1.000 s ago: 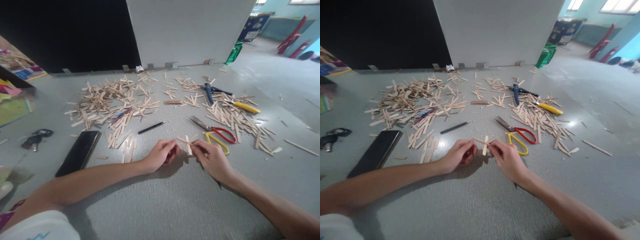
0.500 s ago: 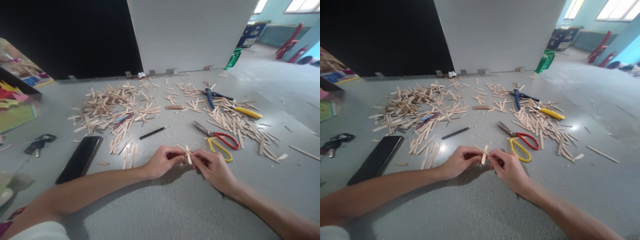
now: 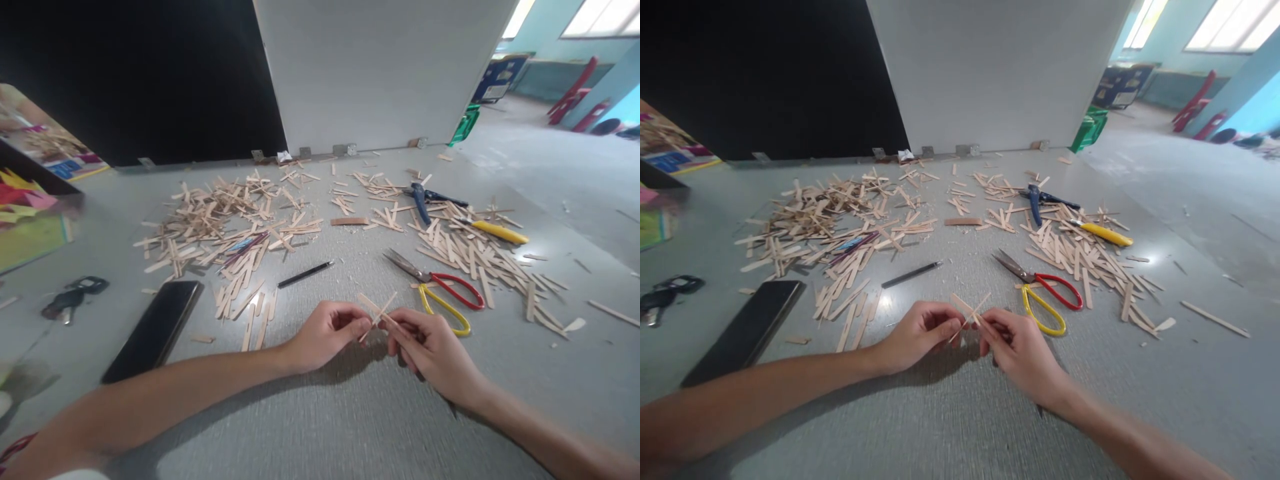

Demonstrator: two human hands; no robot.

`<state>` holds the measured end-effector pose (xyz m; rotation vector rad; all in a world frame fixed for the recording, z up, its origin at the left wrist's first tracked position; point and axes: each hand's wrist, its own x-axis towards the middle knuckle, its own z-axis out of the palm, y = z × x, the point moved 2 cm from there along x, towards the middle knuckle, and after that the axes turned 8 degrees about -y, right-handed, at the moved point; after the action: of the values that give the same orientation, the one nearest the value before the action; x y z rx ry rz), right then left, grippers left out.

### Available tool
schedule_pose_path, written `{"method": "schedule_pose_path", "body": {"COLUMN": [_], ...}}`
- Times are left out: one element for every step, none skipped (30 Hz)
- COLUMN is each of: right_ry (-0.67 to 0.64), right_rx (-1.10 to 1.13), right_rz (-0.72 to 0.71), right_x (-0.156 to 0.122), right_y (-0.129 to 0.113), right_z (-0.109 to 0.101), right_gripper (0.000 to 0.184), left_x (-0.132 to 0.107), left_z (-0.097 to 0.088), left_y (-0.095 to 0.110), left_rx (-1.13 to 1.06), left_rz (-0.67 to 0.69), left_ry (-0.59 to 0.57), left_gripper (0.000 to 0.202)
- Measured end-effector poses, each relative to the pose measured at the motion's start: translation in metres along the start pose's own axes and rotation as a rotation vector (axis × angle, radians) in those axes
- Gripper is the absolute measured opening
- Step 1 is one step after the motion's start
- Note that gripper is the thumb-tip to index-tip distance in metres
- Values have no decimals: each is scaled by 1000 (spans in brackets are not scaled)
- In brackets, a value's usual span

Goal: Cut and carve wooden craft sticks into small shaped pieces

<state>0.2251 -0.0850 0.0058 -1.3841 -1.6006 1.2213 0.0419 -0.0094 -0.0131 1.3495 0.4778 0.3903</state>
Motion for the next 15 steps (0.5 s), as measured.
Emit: {"method": "schedule_pose_path", "body": {"right_ry": [-11,-18,-21,-24,-23,-22,-24,-29,-37,-43,-48,-54,-55,-51,-37], "right_rx": [17,24,25,21,15,10,8,9,14,18,19,17,17,21,26], "right_rz": [10,13,12,13,12,12,9,6,4,2,2,3,6,12,16], "right_x": [0,0,0,0,-1,-1,-1,-1,-1,-2,-2,-2,-2,-2,-1], "right_y": [0,0,0,0,-1,-1,-1,-2,-2,-3,-4,-4,-4,-4,-3], "right_z": [0,0,0,1,1,1,1,2,2,2,2,2,2,2,2], "right_gripper": [43,44,44,45,46,46,47,47,46,46,46,46,46,44,39], "left_x": [0,-1,-1,-1,-1,-1,-1,-1,-1,0,0,0,0,1,1], "left_z": [0,1,1,1,2,2,2,2,2,3,3,4,4,4,4], "left_y": [-1,-2,-3,-4,-4,-5,-5,-5,-4,-4,-3,-2,-1,-1,0], "left_rx": [6,6,2,-6,-17,-31,-46,-61,-73,-83,-85,-83,-79,-75,-68], "left_rz": [-25,-45,-56,-63,-68,-73,-79,-84,-87,-90,-93,-97,-97,-94,-89], "left_ry": [-35,-71,-103,-123,-133,-139,-141,-141,-137,-131,-127,-128,-128,-124,-112], "left_gripper": [47,49,51,53,54,54,55,56,57,58,58,58,58,58,58]}}
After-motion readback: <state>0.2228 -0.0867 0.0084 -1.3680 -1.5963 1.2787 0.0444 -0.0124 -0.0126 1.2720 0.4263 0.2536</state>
